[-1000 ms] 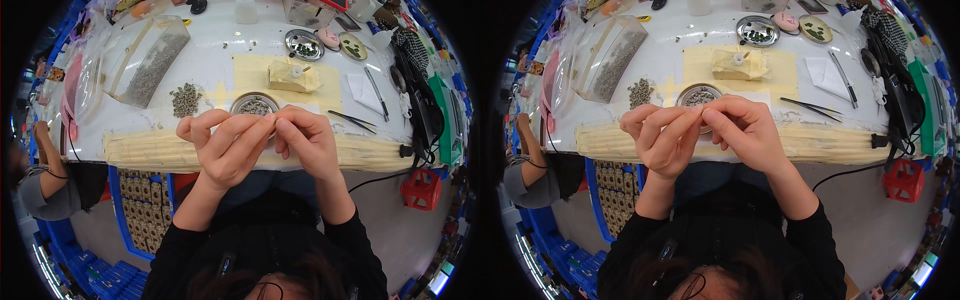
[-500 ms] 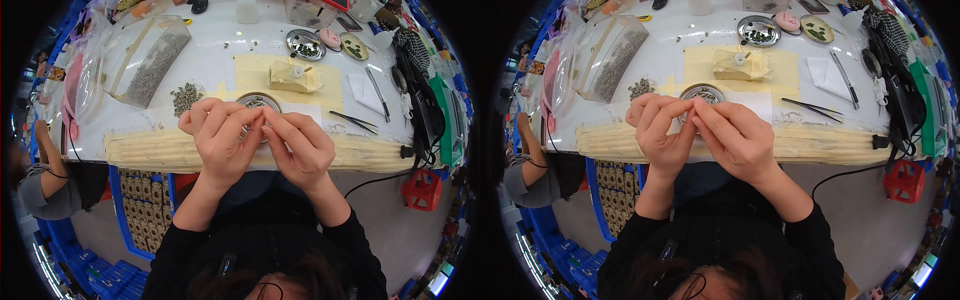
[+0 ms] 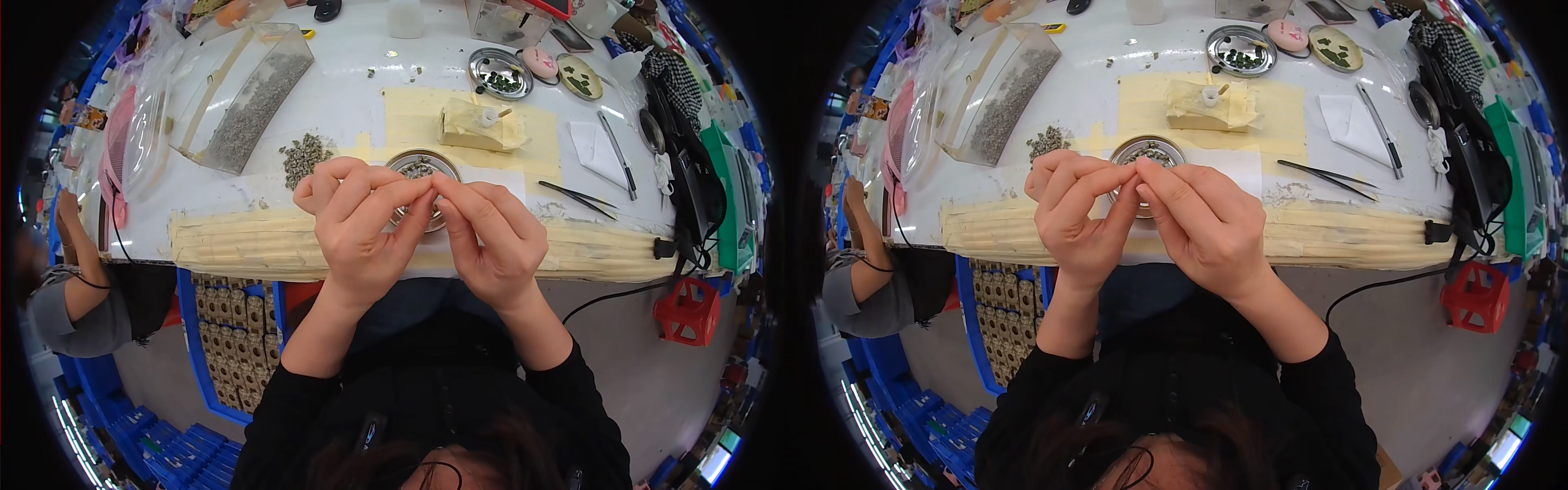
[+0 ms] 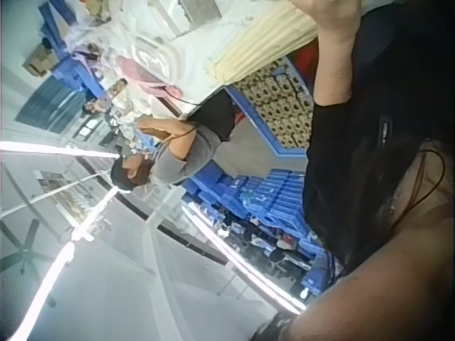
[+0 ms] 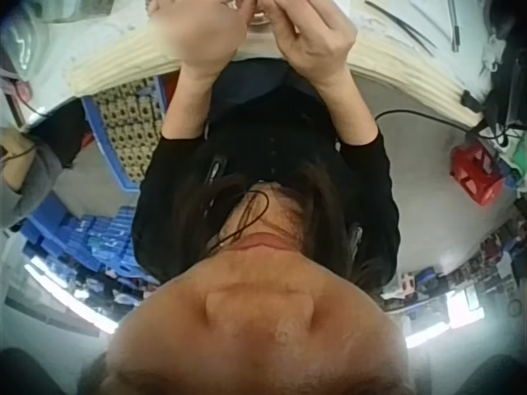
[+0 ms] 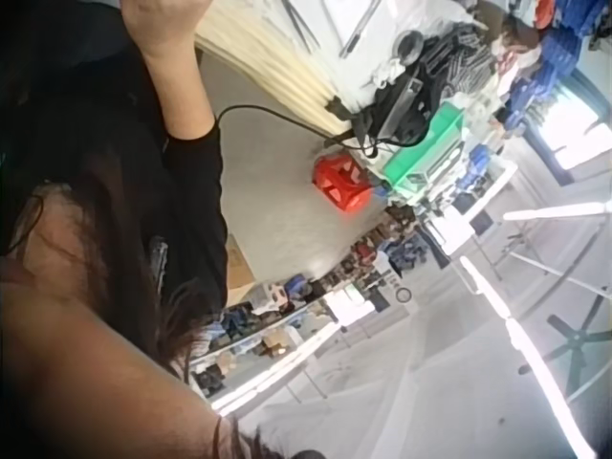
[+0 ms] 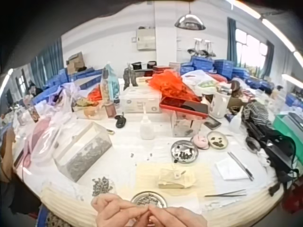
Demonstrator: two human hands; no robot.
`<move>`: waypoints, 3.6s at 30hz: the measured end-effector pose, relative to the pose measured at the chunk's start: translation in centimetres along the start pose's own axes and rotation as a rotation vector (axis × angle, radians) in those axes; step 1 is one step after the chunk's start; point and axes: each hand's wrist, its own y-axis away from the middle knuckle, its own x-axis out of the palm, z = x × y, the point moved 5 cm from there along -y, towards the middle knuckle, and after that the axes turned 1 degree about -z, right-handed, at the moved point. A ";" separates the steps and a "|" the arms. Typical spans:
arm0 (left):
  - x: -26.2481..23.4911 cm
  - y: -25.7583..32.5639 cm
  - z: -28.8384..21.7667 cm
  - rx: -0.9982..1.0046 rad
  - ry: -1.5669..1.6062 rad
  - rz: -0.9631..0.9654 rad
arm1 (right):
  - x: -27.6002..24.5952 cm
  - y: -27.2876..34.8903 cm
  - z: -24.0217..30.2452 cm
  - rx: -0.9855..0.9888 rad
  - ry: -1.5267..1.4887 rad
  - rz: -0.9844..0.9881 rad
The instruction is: Manually sorting and assembling small metal pins into a circular container on a workbench.
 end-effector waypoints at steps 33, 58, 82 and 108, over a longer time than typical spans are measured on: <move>0.1 0.6 -2.0 0.142 -0.230 -0.031 | -0.2 0.3 -2.6 0.575 -0.661 0.129; -0.2 0.5 -1.2 0.136 -0.107 -0.093 | 0.6 0.6 -2.4 0.629 -0.691 0.153; 0.3 0.0 0.1 -0.038 0.017 -0.011 | -0.1 0.1 0.0 0.002 -0.040 -0.008; -0.1 0.4 -2.3 0.182 -0.253 -0.048 | 0.3 0.9 -3.7 0.875 -0.944 0.212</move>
